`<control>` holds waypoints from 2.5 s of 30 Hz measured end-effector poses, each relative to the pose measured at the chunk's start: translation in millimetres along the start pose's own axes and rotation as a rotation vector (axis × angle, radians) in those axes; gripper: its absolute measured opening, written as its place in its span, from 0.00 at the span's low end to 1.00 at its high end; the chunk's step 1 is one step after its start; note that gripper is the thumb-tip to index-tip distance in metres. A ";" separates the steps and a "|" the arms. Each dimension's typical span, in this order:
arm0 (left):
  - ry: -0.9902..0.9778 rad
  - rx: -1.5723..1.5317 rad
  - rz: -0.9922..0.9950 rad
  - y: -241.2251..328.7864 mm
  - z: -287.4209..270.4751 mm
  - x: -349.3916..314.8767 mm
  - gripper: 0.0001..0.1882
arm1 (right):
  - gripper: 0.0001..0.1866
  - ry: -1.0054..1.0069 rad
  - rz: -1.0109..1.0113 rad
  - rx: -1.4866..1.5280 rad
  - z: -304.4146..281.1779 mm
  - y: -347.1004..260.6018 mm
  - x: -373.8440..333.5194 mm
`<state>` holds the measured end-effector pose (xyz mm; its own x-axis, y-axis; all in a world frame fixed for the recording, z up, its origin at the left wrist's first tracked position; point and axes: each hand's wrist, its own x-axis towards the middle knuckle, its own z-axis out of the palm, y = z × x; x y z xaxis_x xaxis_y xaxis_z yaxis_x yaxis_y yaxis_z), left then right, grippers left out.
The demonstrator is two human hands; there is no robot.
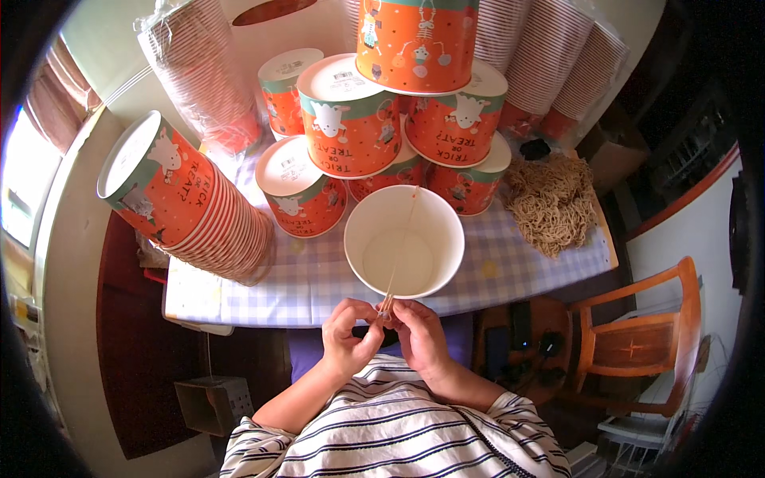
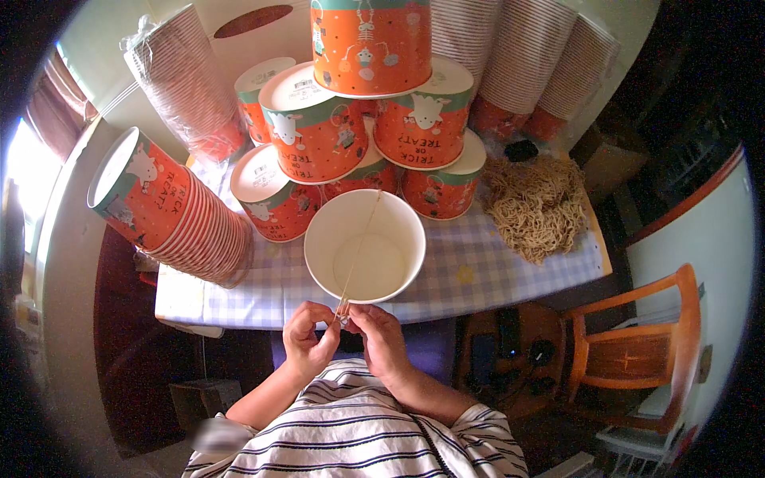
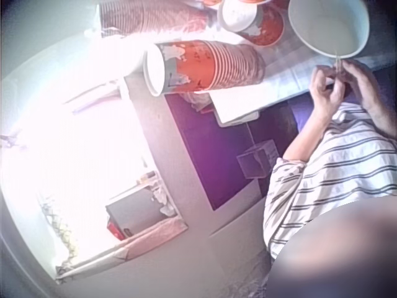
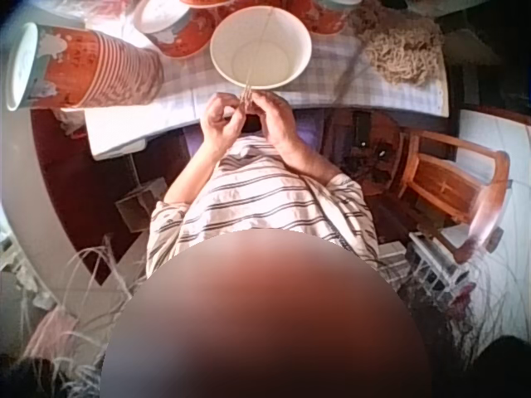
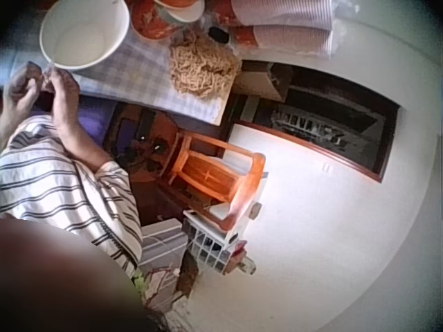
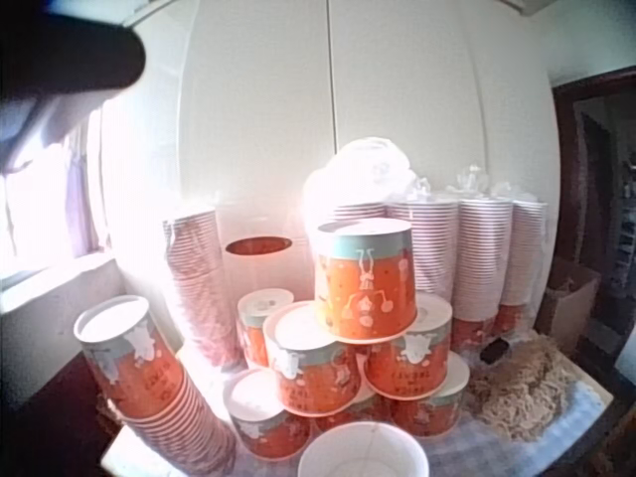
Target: Attaching thin string handles to decorative paper tubs at a workstation.
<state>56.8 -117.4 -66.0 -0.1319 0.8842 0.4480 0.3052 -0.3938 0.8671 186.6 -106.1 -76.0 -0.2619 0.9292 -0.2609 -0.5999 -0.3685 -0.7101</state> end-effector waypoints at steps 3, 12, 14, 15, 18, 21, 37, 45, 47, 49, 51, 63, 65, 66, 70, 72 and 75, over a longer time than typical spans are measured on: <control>-0.001 -0.022 -0.041 -0.4 0.3 -0.8 0.06 | 0.11 0.010 -0.014 0.040 -1.3 0.0 0.7; -0.072 -0.151 -0.087 -11.1 -1.1 -8.2 0.05 | 0.08 -0.036 -0.003 0.059 -1.5 1.6 0.4; -0.076 -0.142 -0.079 -9.6 -1.2 -7.3 0.05 | 0.08 -0.045 -0.045 0.030 -1.7 2.2 0.1; -0.079 -0.133 -0.071 -8.2 -1.4 -6.5 0.05 | 0.08 -0.045 -0.045 0.030 -1.3 2.3 -0.2; -0.070 -0.097 -0.035 -3.7 -1.5 -3.5 0.06 | 0.09 -0.034 -0.062 -0.023 0.2 1.7 -1.1; -0.072 -0.050 -0.013 7.1 -2.2 2.4 0.06 | 0.08 -0.021 -0.100 -0.083 0.4 1.6 -1.4; -0.013 -0.136 -0.099 -13.3 -3.5 -5.1 0.03 | 0.10 0.067 -0.040 -0.040 -5.1 6.1 1.7; -0.022 -0.423 -0.313 -6.9 -4.6 -3.6 0.03 | 0.13 0.049 -0.067 -0.076 -6.1 6.0 1.7; -0.026 -0.423 -0.323 -6.3 -5.1 -3.1 0.03 | 0.13 -0.049 -0.111 -0.068 -2.6 3.8 0.5; -0.029 -0.423 -0.332 -6.6 -5.3 -3.2 0.03 | 0.11 -0.034 -0.092 -0.051 2.1 3.9 -0.4; -0.030 -0.386 -0.294 -8.3 -5.1 -4.3 0.03 | 0.08 -0.021 -0.074 -0.033 2.7 5.9 -0.2; -0.035 -0.422 -0.329 -12.0 -4.9 -5.3 0.05 | 0.05 0.065 -0.114 -0.088 -3.0 12.0 3.5; -0.049 -0.435 -0.276 -14.0 -5.8 -4.5 0.07 | 0.09 0.037 -0.123 -0.117 -5.2 12.3 3.6; -0.063 -0.447 -0.222 -14.5 -6.4 -3.8 0.10 | 0.09 0.037 -0.123 -0.117 -4.1 11.3 3.2; -0.156 -0.105 -0.153 -2.1 -6.8 6.6 0.15 | 0.08 0.035 -0.153 -0.119 1.1 8.9 2.4; -0.164 -0.070 -0.204 2.7 -6.3 10.7 0.12 | 0.07 0.017 -0.167 -0.089 -0.2 9.8 2.4; -0.164 -0.045 -0.251 4.5 -6.6 14.1 0.08 | 0.06 -0.006 -0.194 -0.146 -4.9 10.9 2.5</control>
<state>50.1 -108.4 -54.3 -0.0427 0.9827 0.1803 0.2400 -0.1651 0.9566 183.2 -107.7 -87.6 -0.1570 0.9818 -0.1070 -0.5241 -0.1747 -0.8336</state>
